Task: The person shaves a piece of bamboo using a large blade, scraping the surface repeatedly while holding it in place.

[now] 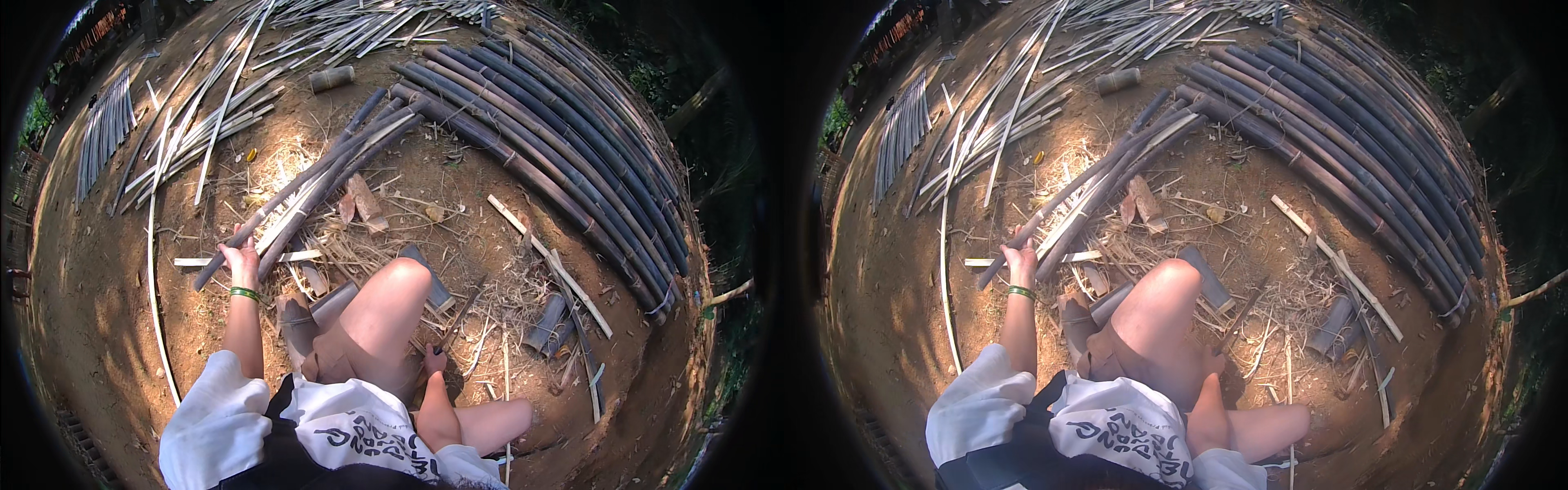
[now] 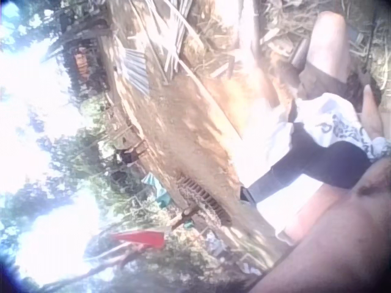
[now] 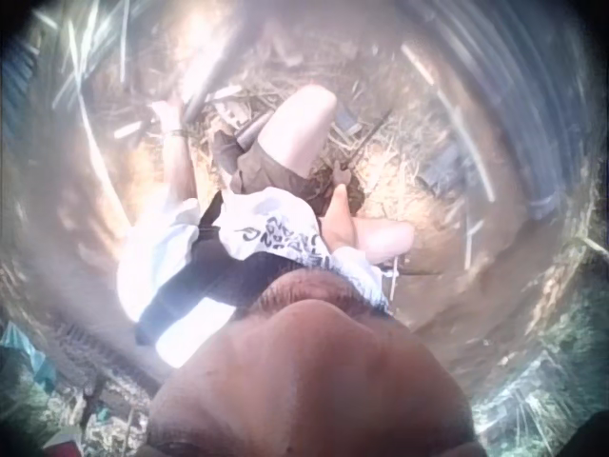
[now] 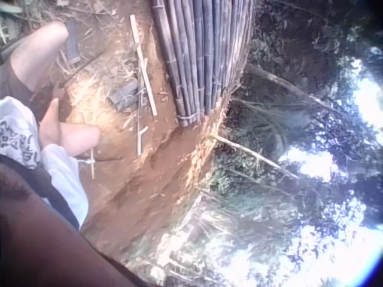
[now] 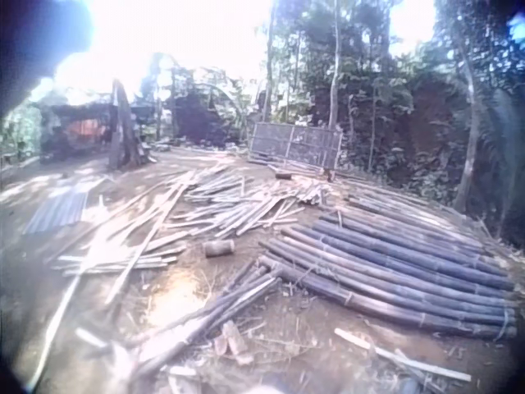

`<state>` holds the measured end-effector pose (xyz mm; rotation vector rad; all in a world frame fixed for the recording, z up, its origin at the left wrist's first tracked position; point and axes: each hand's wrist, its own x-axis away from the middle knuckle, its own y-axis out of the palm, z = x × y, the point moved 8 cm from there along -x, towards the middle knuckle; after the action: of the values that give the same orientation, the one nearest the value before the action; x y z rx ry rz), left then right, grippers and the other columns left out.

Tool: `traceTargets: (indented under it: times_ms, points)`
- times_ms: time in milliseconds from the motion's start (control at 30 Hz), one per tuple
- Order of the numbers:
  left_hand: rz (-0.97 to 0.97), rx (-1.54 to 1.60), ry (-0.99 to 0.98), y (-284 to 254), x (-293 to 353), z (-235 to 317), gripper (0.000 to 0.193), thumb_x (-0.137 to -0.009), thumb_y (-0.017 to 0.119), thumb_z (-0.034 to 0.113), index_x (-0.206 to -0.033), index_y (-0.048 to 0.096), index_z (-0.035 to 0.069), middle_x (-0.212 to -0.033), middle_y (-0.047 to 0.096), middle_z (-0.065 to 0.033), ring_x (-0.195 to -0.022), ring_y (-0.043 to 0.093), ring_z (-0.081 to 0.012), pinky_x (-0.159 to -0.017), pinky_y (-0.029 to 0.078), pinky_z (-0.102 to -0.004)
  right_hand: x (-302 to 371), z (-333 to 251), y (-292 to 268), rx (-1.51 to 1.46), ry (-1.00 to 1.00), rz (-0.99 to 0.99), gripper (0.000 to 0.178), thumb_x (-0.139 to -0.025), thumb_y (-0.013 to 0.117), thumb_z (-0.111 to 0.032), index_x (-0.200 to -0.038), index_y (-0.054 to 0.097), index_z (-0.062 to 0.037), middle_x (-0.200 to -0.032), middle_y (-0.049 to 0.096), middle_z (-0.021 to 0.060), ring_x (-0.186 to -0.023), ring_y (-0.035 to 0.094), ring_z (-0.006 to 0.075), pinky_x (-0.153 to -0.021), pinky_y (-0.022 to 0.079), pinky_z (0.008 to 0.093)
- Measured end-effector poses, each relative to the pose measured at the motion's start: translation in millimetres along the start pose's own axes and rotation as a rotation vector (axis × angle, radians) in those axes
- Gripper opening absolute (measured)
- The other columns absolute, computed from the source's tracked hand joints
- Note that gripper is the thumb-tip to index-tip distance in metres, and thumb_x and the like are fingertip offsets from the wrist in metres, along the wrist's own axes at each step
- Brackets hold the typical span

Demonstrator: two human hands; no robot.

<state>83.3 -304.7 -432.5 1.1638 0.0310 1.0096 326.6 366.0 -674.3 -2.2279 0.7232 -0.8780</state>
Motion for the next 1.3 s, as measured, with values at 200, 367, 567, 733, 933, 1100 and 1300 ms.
traceTargets:
  times_ms: [200,367,567,733,933,1100,1300]
  points:
    - [0.049,0.047,0.003,8,-42,-35,0.074,-0.101,0.027,0.059,-0.139,0.037,-0.004,-0.135,0.052,-0.0190,-0.131,0.044,-0.0316,-0.117,0.031,-0.0427,66,-88,-28,-0.011,0.094,-0.153,0.058,-0.078,0.071,-0.049,-0.097,0.065,0.0050,-0.096,0.068,0.0248,-0.098,0.065,0.0398,-0.086,0.050,0.0448]
    - [0.284,-0.638,-0.274,-50,-30,-103,0.072,-0.097,0.042,0.058,-0.133,0.042,-0.004,-0.128,0.058,-0.0186,-0.113,0.057,-0.0275,-0.093,0.050,-0.0394,73,-93,-29,0.067,0.066,-0.140,0.058,-0.078,0.071,-0.048,-0.101,0.065,0.0046,-0.100,0.068,0.0248,-0.100,0.065,0.0406,-0.088,0.049,0.0452]
    - [-0.280,-1.077,-0.542,-32,57,-186,0.045,-0.098,0.053,0.041,-0.123,0.050,0.003,-0.097,0.069,-0.0102,-0.078,0.065,-0.0164,-0.060,0.052,-0.0305,69,-65,-16,0.121,0.088,-0.041,0.057,-0.079,0.070,-0.047,-0.104,0.063,0.0039,-0.102,0.068,0.0244,-0.101,0.064,0.0412,-0.089,0.048,0.0465]
    - [-0.755,-1.399,-0.662,43,168,-245,0.042,-0.097,0.056,0.039,-0.119,0.054,0.002,-0.100,0.068,-0.0093,-0.086,0.065,-0.0162,-0.078,0.051,-0.0306,94,-73,-54,0.067,0.189,0.105,0.046,-0.081,0.070,-0.041,-0.100,0.063,0.0003,-0.098,0.068,0.0238,-0.097,0.064,0.0430,-0.086,0.048,0.0477]
    - [-1.233,-1.534,-0.502,121,230,-324,0.047,-0.095,0.060,0.041,-0.116,0.058,-0.001,-0.100,0.069,-0.0108,-0.094,0.064,-0.0184,-0.086,0.047,-0.0322,122,-61,-88,-0.041,0.136,0.404,0.035,-0.083,0.069,-0.035,-0.096,0.059,-0.0034,-0.083,0.067,0.0189,-0.087,0.064,0.0424,-0.079,0.048,0.0501]
    - [-1.808,-1.620,-0.339,146,297,-420,0.046,-0.092,0.064,0.039,-0.115,0.059,-0.001,-0.103,0.070,-0.0141,-0.094,0.066,-0.0215,-0.084,0.050,-0.0359,141,-20,-106,-0.100,0.213,0.641,0.036,-0.085,0.069,-0.031,-0.101,0.056,-0.0021,-0.088,0.062,0.0200,-0.088,0.061,0.0413,-0.078,0.047,0.0509]
    - [-2.368,-1.831,0.139,133,395,-521,0.047,-0.089,0.065,0.037,-0.117,0.059,-0.001,-0.097,0.070,-0.0215,-0.095,0.067,-0.0368,-0.085,0.052,-0.0428,130,29,-117,0.097,0.537,0.514,0.043,-0.086,0.067,-0.036,-0.104,0.053,-0.0001,-0.104,0.055,0.0215,-0.099,0.058,0.0425,-0.082,0.049,0.0509]
